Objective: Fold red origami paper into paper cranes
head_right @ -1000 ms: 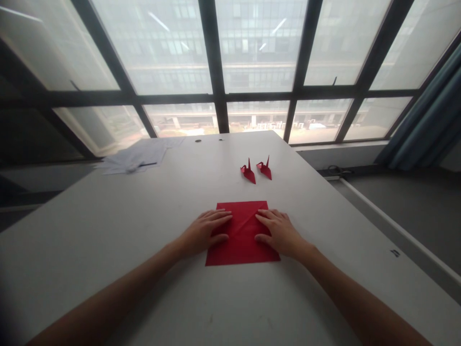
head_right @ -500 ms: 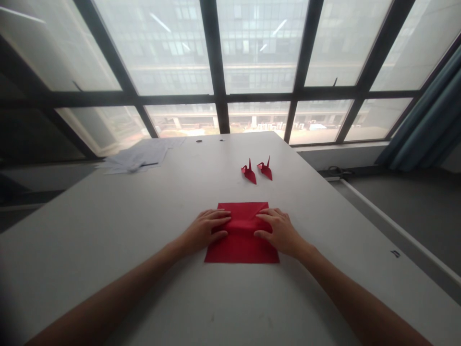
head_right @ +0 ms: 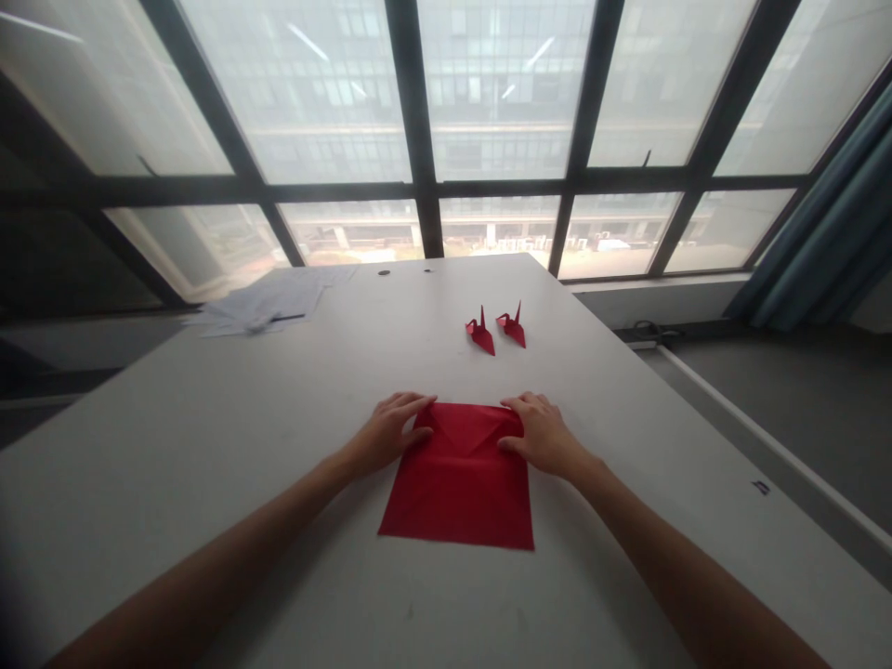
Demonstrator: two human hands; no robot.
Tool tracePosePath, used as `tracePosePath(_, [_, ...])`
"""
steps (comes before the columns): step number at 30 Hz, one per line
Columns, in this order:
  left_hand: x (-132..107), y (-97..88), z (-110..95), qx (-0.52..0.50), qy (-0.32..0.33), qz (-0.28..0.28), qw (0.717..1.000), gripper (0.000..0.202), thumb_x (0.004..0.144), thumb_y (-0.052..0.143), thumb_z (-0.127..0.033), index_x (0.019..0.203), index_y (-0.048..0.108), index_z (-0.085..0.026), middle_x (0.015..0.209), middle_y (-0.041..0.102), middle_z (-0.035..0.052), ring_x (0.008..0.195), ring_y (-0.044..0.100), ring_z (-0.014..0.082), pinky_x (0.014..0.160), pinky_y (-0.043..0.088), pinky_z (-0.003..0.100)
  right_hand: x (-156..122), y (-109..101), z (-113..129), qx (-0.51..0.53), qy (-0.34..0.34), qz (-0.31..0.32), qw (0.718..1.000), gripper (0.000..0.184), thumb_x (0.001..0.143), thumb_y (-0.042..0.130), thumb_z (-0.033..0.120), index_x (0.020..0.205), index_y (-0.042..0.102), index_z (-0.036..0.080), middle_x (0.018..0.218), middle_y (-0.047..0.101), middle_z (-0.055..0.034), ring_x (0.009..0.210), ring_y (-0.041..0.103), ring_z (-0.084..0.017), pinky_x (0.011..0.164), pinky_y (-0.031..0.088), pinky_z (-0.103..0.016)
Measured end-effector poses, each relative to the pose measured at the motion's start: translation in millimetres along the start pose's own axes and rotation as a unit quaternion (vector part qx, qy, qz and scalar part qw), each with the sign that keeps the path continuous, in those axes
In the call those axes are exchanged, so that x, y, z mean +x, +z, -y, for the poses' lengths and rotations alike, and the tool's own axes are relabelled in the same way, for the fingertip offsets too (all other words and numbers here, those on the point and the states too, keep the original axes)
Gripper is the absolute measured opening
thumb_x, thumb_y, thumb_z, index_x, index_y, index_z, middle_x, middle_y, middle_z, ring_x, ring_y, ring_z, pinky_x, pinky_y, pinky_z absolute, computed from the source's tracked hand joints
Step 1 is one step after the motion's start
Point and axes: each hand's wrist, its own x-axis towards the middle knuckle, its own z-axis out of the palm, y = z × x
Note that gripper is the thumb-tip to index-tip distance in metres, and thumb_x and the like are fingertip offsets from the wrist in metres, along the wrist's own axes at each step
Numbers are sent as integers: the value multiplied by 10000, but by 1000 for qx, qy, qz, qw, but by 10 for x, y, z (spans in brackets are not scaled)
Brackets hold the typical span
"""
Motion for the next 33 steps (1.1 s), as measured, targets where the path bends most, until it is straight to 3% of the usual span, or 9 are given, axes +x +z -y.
tracePosePath(7, [16,-47,-100,-53,-8,29,998,372,792,753,-264,1157,685,-272,1100,615,62,1028,585,273,963,461,456,24,-53,42,55,51,46,996,287,684,773,222,954,682,186,1011,655,-83,926,609,-241,801,493,-350])
tracePosePath(11, [18,-48,-154,-106,-8,1,994,154,797,691,-203,944,646,-216,966,630,34,891,607,217,832,514,370,-12,-25,79,94,34,48,994,436,750,706,169,1175,613,191,960,691,-49,845,643,-203,759,515,-321])
tracePosePath(15, [37,-92,-218,-175,-1,-56,983,117,859,619,-213,962,562,-209,797,628,-15,705,598,153,644,516,270,7,-6,101,101,-7,-59,993,688,733,793,257,1369,531,242,1227,642,-98,1137,588,-286,970,468,-462])
tracePosePath(19, [51,-247,-328,-222,22,-144,964,72,932,584,-248,982,568,-199,914,666,41,823,644,174,722,552,298,29,-90,144,162,-88,-139,973,241,837,702,212,1077,690,217,970,684,-61,919,648,-238,821,545,-419])
tracePosePath(21, [51,-351,-379,-235,58,-195,950,43,942,585,-237,929,596,-198,974,671,64,943,658,202,823,559,342,-6,-169,194,166,-164,-225,946,76,881,649,175,897,710,217,912,674,-62,857,644,-224,737,558,-383])
tracePosePath(24, [47,-455,-393,-210,166,-313,911,83,901,619,-134,892,646,-212,1073,678,65,1092,645,236,940,541,411,-89,-273,252,114,-252,-390,879,221,860,660,90,994,719,256,997,692,-76,966,644,-254,822,563,-436])
tracePosePath(26, [43,-450,-340,-174,177,-348,904,185,898,555,-79,958,649,-226,1127,684,59,1141,635,236,979,529,437,-119,-296,248,92,-296,-417,854,316,848,652,44,1056,709,275,1079,704,-81,1071,640,-274,899,555,-474])
tracePosePath(29, [39,-347,-198,-145,75,-379,911,353,877,413,-31,1118,589,-220,1154,685,59,1149,636,206,1020,507,437,-90,-240,175,100,-331,-322,881,298,889,587,36,1052,707,255,1128,716,-94,1158,634,-268,943,559,-468])
tracePosePath(33, [52,-170,-48,-129,24,-353,927,393,898,402,-61,1214,588,-202,1204,672,84,1172,622,216,1042,482,444,-31,-126,57,141,-316,-96,933,340,943,465,39,1031,732,230,1148,724,-96,1259,591,-245,1022,528,-450])
